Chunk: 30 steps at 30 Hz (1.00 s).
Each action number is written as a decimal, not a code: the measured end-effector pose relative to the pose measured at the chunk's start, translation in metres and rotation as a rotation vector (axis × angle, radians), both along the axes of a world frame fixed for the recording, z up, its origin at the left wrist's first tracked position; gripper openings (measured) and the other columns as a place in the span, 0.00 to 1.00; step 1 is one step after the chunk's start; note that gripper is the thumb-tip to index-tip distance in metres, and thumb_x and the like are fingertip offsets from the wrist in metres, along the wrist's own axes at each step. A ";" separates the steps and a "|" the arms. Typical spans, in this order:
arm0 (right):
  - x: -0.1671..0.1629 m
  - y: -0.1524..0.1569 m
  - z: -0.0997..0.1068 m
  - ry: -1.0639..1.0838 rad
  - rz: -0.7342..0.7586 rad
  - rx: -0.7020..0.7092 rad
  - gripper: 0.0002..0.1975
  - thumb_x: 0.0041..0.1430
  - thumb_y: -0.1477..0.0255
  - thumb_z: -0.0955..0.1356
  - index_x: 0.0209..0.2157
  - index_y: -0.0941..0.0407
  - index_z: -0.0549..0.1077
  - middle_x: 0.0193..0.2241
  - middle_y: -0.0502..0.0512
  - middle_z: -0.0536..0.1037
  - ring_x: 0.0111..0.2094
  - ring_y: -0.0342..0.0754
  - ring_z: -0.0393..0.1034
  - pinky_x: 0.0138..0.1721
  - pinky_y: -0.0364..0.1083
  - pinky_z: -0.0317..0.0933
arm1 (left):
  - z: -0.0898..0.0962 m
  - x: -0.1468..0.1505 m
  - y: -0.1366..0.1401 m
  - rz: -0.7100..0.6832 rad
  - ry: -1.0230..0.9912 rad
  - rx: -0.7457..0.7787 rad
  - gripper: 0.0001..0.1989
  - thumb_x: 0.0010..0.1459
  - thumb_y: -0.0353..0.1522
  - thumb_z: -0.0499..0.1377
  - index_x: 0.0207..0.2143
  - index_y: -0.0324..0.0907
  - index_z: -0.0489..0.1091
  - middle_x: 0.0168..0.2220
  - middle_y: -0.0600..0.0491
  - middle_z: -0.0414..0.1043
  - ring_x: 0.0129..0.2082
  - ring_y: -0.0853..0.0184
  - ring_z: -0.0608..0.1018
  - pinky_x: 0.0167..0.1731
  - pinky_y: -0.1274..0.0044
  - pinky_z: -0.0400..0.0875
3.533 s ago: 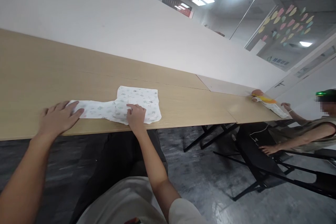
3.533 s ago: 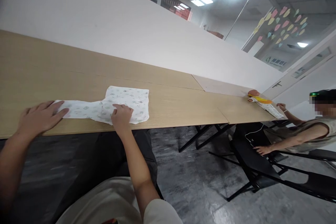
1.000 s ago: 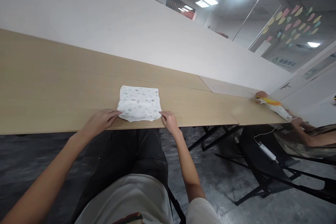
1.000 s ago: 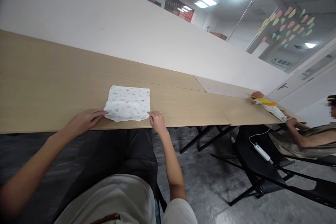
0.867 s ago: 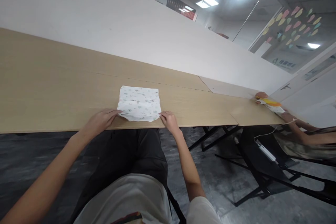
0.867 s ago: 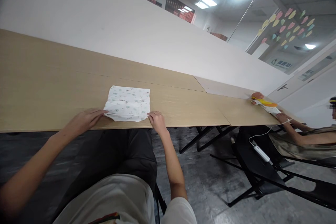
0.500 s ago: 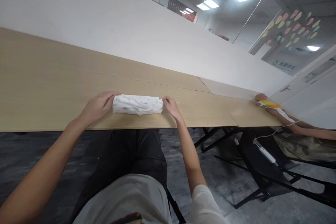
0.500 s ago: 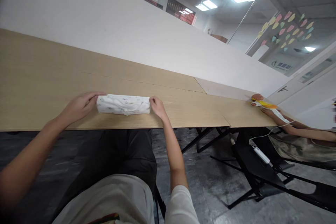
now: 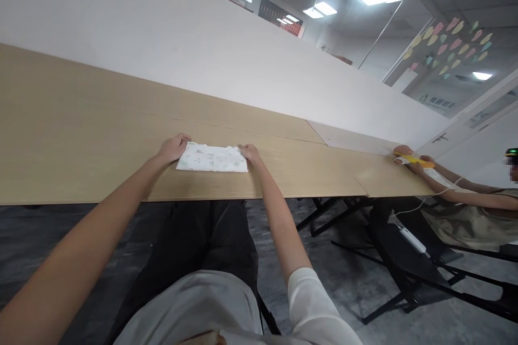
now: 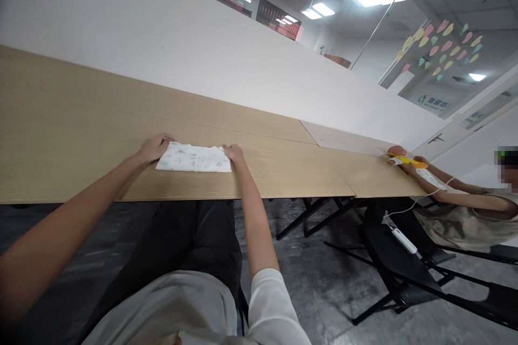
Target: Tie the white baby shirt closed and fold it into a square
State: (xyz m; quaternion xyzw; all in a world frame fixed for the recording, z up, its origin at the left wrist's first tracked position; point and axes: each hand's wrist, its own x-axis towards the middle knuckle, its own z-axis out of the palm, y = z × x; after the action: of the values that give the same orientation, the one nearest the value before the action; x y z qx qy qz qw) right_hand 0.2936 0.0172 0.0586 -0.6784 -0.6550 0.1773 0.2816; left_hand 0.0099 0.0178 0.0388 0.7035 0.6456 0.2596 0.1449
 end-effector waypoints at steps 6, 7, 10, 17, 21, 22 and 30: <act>0.005 0.017 -0.011 -0.123 0.013 -0.010 0.11 0.65 0.70 0.66 0.45 0.61 0.75 0.46 0.61 0.79 0.44 0.47 0.73 0.43 0.41 0.62 | 0.002 -0.002 0.006 -0.011 0.070 -0.022 0.23 0.69 0.32 0.39 0.59 0.30 0.60 0.56 0.39 0.70 0.48 0.62 0.73 0.49 0.71 0.62; 0.004 0.019 -0.013 -0.150 0.012 -0.011 0.12 0.66 0.69 0.65 0.46 0.60 0.75 0.47 0.61 0.79 0.46 0.47 0.73 0.44 0.41 0.62 | 0.003 -0.003 0.007 -0.007 0.074 -0.033 0.22 0.69 0.32 0.40 0.59 0.30 0.60 0.55 0.39 0.70 0.47 0.63 0.73 0.49 0.71 0.62; 0.000 0.024 -0.018 -0.245 -0.002 -0.043 0.13 0.67 0.68 0.64 0.49 0.57 0.74 0.47 0.60 0.79 0.48 0.48 0.73 0.44 0.42 0.62 | 0.006 -0.002 0.010 -0.002 0.093 -0.051 0.21 0.69 0.31 0.41 0.58 0.29 0.60 0.54 0.40 0.71 0.45 0.64 0.73 0.48 0.72 0.63; -0.008 0.019 -0.017 -0.377 -0.048 -0.093 0.14 0.68 0.68 0.62 0.50 0.59 0.72 0.47 0.65 0.77 0.48 0.52 0.73 0.44 0.45 0.63 | 0.009 0.004 0.015 0.034 0.156 -0.079 0.18 0.66 0.29 0.48 0.53 0.29 0.65 0.50 0.36 0.72 0.46 0.57 0.74 0.47 0.70 0.65; -0.007 0.007 0.000 -0.213 -0.148 0.034 0.15 0.66 0.69 0.64 0.50 0.61 0.70 0.48 0.66 0.76 0.45 0.52 0.73 0.44 0.46 0.63 | 0.025 0.008 0.004 0.124 0.129 0.043 0.19 0.61 0.28 0.52 0.53 0.32 0.67 0.52 0.36 0.69 0.45 0.56 0.74 0.48 0.67 0.66; -0.009 -0.003 0.004 -0.122 -0.173 0.117 0.14 0.66 0.69 0.64 0.50 0.61 0.70 0.47 0.65 0.76 0.44 0.51 0.73 0.44 0.45 0.62 | 0.030 0.012 -0.004 0.145 0.075 0.122 0.19 0.60 0.27 0.52 0.53 0.34 0.67 0.51 0.38 0.69 0.45 0.57 0.74 0.48 0.67 0.66; -0.074 -0.208 -0.063 0.727 -0.087 0.629 0.18 0.65 0.58 0.62 0.31 0.58 0.71 0.24 0.51 0.71 0.26 0.44 0.65 0.31 0.42 0.62 | -0.030 0.109 -0.185 -0.036 -0.895 0.283 0.09 0.53 0.38 0.60 0.33 0.43 0.74 0.37 0.46 0.75 0.43 0.58 0.75 0.49 0.68 0.68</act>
State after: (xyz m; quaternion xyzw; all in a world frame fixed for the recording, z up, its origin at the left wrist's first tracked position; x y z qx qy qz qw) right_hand 0.2195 -0.1904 -0.0041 -0.4811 -0.5071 0.1843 0.6910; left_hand 0.1185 -0.1677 0.0085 0.5463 0.4656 0.6203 0.3161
